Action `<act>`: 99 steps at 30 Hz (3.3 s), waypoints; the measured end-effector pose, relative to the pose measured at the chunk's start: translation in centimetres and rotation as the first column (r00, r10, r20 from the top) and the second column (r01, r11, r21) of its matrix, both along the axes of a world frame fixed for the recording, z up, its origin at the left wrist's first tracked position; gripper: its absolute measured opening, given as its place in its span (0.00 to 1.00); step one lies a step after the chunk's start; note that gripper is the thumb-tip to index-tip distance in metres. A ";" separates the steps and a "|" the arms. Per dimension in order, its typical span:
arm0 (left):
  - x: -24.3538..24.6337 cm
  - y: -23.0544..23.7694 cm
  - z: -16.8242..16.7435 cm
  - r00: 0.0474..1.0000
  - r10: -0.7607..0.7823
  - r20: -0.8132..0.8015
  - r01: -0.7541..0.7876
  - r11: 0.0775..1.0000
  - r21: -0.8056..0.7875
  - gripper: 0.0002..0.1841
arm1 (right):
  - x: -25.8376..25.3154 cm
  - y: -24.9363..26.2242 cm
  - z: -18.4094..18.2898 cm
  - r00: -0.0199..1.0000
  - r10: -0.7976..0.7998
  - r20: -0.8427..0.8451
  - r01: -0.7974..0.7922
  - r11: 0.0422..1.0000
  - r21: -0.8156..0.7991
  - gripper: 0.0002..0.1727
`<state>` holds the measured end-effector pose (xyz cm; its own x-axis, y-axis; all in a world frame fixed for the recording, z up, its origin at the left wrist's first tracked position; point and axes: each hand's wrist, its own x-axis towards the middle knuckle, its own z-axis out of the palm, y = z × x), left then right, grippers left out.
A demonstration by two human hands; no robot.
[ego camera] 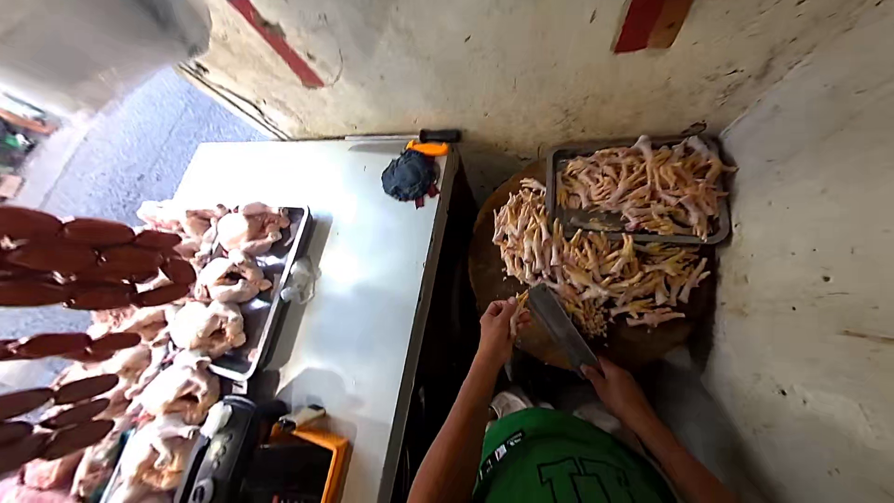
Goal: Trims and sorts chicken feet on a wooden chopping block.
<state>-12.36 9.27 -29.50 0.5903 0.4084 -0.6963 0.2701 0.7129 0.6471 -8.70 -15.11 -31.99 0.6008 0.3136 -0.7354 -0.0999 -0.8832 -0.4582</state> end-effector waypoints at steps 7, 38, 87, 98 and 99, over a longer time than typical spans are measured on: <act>-6.3 -1.4 -5.2 0.774 -0.462 -0.432 0.632 0.544 0.552 0.12 | -3.5 3.4 4.8 0.969 0.036 0.243 -0.026 0.999 -0.046 0.27; -6.0 -1.2 -6.2 0.834 -0.335 -0.438 0.507 0.777 0.374 0.09 | -5.6 2.3 2.2 0.964 0.166 0.207 -0.123 0.970 -0.208 0.24; 29.3 0.5 1.9 0.399 -0.580 -0.710 0.701 -0.306 0.644 0.17 | 0.0 -1.6 1.0 0.995 -0.019 -0.096 0.017 0.999 -0.028 0.32; 31.4 -0.1 3.4 0.455 -0.528 -0.717 0.821 -0.063 0.567 0.36 | 0.1 -1.8 0.7 0.995 -0.013 -0.097 0.010 0.999 -0.031 0.31; 29.3 0.7 4.9 0.519 -0.562 -0.644 0.785 0.014 0.620 0.36 | 0.1 -1.8 0.7 0.995 -0.017 -0.098 0.014 0.999 -0.029 0.30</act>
<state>16.93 9.95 -24.64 0.8628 0.2498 -0.4394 0.4801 -0.6769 0.5580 -8.61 -16.89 -31.27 0.5299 0.2831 -0.7995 -0.1572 -0.8935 -0.4206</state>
